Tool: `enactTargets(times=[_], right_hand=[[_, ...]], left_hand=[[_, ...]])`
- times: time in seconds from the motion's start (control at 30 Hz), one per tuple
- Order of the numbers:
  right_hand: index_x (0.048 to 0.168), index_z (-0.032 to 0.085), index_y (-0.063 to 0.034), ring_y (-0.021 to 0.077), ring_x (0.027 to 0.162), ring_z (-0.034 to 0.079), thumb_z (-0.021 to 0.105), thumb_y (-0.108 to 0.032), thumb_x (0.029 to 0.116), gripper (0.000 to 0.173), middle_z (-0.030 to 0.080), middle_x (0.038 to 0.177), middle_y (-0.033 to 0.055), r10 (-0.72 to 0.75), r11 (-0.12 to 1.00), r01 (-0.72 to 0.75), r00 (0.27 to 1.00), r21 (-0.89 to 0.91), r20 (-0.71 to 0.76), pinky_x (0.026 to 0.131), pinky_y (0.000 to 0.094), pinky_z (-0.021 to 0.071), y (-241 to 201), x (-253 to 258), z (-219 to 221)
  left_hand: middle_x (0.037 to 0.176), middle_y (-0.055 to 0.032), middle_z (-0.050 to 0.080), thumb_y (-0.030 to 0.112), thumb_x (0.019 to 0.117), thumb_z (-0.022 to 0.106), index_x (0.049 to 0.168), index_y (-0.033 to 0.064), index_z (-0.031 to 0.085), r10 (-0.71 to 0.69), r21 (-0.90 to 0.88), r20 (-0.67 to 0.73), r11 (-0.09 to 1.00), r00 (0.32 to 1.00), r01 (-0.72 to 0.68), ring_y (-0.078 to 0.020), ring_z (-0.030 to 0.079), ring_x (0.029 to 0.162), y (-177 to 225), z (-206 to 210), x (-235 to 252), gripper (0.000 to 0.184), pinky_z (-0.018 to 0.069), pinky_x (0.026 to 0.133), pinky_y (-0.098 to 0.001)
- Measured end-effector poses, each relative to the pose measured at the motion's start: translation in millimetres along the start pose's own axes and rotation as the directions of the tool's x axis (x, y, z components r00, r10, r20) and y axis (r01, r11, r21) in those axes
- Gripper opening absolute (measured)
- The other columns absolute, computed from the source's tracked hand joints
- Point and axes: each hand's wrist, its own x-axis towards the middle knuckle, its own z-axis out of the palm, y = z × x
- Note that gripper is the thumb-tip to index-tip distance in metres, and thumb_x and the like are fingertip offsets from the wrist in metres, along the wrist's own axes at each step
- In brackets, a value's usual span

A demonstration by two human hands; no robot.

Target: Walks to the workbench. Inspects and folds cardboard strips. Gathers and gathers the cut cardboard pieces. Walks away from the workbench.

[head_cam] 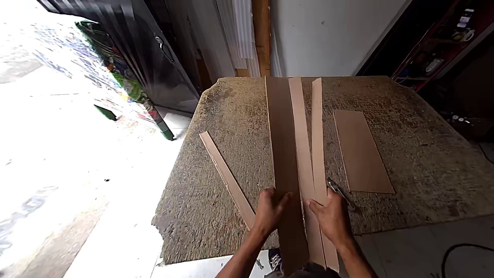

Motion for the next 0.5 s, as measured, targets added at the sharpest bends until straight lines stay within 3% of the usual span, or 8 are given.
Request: enactTargets(times=[0.03,0.07,0.1,0.2,0.27,0.33,0.4,0.5], right_hand=[[0.108,0.072,-0.0017,0.0244,0.075,0.074,0.077,-0.021,0.0844,0.031,0.074,0.081,0.0097,-0.119,0.977,0.101,0.989,-0.187,-0.090,0.070,0.0458,0.0603,-5,-11,19],[0.102,0.073,-0.0021,0.0243,0.063,0.072,0.073,-0.017,0.0845,0.023,0.071,0.072,0.0085,-0.280,0.923,0.215,0.944,-0.319,-0.177,0.057,0.0446,0.0593,-4,-19,39],[0.101,0.073,-0.0026,0.0221,0.059,0.070,0.071,-0.014,0.0843,0.020,0.071,0.071,0.0069,-0.373,0.887,0.276,0.901,-0.371,-0.223,0.053,0.0415,0.0587,-1,-21,52],[0.107,0.074,-0.0063,0.0152,0.068,0.073,0.074,-0.022,0.0856,0.026,0.074,0.077,0.0034,-0.294,0.952,0.270,0.938,-0.147,-0.183,0.062,0.0376,0.0612,16,-7,35],[0.116,0.072,-0.0059,0.0090,0.085,0.075,0.081,-0.026,0.0835,0.039,0.077,0.091,0.0010,-0.147,0.979,0.145,0.989,0.145,-0.002,0.081,0.0325,0.0632,31,12,6],[0.114,0.069,-0.0014,0.0100,0.094,0.075,0.090,-0.017,0.0741,0.048,0.078,0.099,0.0027,-0.153,0.877,0.070,0.979,0.474,0.138,0.087,0.0302,0.0639,38,28,-7],[0.118,0.064,0.0033,0.0160,0.100,0.074,0.090,-0.005,0.0709,0.055,0.076,0.106,0.0085,-0.185,0.718,-0.054,0.947,0.694,0.264,0.092,0.0340,0.0628,26,34,-8],[0.118,0.063,0.0076,0.0211,0.096,0.075,0.085,0.004,0.0742,0.048,0.076,0.103,0.0151,-0.123,0.594,-0.194,0.937,0.781,0.326,0.090,0.0372,0.0634,16,45,6]], left_hand=[[0.076,-0.0054,0.072,0.030,0.0944,0.066,0.093,0.0046,0.072,-0.006,0.250,-0.068,0.968,0.998,0.023,-0.0191,0.073,0.072,5,13,-4,0.027,0.0605,0.071,-0.0422],[0.074,-0.0082,0.071,0.031,0.0960,0.060,0.094,0.0047,0.072,-0.011,0.396,-0.131,0.916,0.991,0.062,-0.0249,0.072,0.072,11,24,-6,0.029,0.0585,0.070,-0.0487],[0.073,-0.0102,0.071,0.030,0.0971,0.056,0.095,0.0050,0.072,-0.006,0.474,-0.202,0.875,0.979,0.103,-0.0292,0.072,0.072,13,29,-4,0.030,0.0574,0.068,-0.0531],[0.082,-0.0161,0.073,0.028,0.0992,0.059,0.104,0.0014,0.072,-0.047,0.442,-0.324,0.876,0.945,0.195,-0.0356,0.073,0.081,-13,-8,18,0.030,0.0560,0.076,-0.0606],[0.088,-0.0119,0.073,0.026,0.0975,0.064,0.107,0.0014,0.071,-0.078,0.246,-0.279,0.958,0.957,0.150,-0.0261,0.073,0.084,-38,-53,27,0.027,0.0593,0.081,-0.0516],[0.086,-0.0110,0.075,0.018,0.0952,0.069,0.104,-0.0014,0.066,-0.142,-0.194,-0.178,0.975,0.974,0.107,-0.0205,0.075,0.078,-35,-73,23,0.021,0.0639,0.074,-0.0397],[0.088,-0.0145,0.075,0.007,0.0951,0.064,0.109,-0.0035,0.060,-0.174,-0.535,-0.067,0.838,0.982,0.112,-0.0229,0.075,0.077,-12,-69,12,0.018,0.0643,0.073,-0.0391],[0.090,-0.0154,0.075,0.002,0.0943,0.061,0.115,-0.0026,0.056,-0.164,-0.681,-0.043,0.726,0.986,0.091,-0.0242,0.076,0.078,4,-47,2,0.022,0.0649,0.073,-0.0404]])
